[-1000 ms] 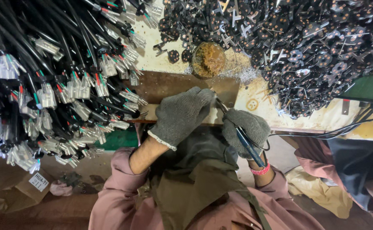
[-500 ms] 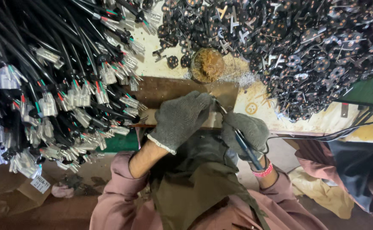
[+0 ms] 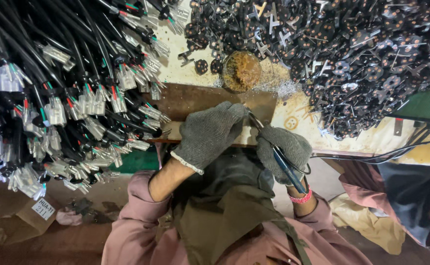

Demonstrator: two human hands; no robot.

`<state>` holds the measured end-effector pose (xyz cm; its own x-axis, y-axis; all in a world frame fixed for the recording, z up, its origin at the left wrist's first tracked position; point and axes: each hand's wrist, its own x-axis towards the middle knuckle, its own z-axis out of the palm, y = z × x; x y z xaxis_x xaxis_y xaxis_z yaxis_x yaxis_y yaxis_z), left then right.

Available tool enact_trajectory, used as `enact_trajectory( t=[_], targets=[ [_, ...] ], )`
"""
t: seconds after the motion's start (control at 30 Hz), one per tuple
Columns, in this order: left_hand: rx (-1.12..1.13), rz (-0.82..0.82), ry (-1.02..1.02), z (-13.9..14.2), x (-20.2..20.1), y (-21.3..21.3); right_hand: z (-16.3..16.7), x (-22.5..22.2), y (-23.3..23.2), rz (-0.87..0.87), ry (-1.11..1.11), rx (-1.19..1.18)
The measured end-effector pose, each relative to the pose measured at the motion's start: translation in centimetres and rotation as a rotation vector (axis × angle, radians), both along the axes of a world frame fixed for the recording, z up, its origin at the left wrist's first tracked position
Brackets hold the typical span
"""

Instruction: The person, wearing gloves, solders wire ends onto small metal connector components at a workbench using a soldering iron, dipping wires into a flux container and repeatedly joining parts, with finished pieces set among large piles of wire harnesses and components.

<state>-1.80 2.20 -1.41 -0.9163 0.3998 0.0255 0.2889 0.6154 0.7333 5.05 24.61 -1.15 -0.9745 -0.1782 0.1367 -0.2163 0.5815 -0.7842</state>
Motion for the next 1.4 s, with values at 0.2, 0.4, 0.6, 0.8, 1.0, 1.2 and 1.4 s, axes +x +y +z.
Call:
enact_trajectory(
  t=[0.2,0.4,0.6,0.8,1.0,1.2,1.4],
  targets=[
    [0.012,0.017,0.006,-0.1,0.1,0.1,-0.5,0.5,1.0,0.015,-0.033,0.047],
    [-0.043,-0.011,0.016,-0.2,0.2,-0.1,-0.8,1.2,1.2,0.014,-0.016,0.147],
    [0.006,0.01,0.026,-0.3,0.2,0.0,-0.9,1.0,1.0,0.005,-0.018,0.015],
    [-0.024,0.004,-0.017,-0.1,0.1,0.1,-1.1,1.3,1.2,-0.003,0.047,0.111],
    [0.006,-0.007,-0.066,0.0,0.0,0.1,-1.1,1.5,1.0,-0.043,0.042,0.154],
    [0.017,0.009,-0.028,-0.1,0.0,0.2,0.1,0.0,0.3,0.052,0.072,0.04],
    [0.012,0.016,-0.023,0.0,0.2,0.1,0.7,-1.1,-0.3,0.079,0.075,-0.02]
  ],
)
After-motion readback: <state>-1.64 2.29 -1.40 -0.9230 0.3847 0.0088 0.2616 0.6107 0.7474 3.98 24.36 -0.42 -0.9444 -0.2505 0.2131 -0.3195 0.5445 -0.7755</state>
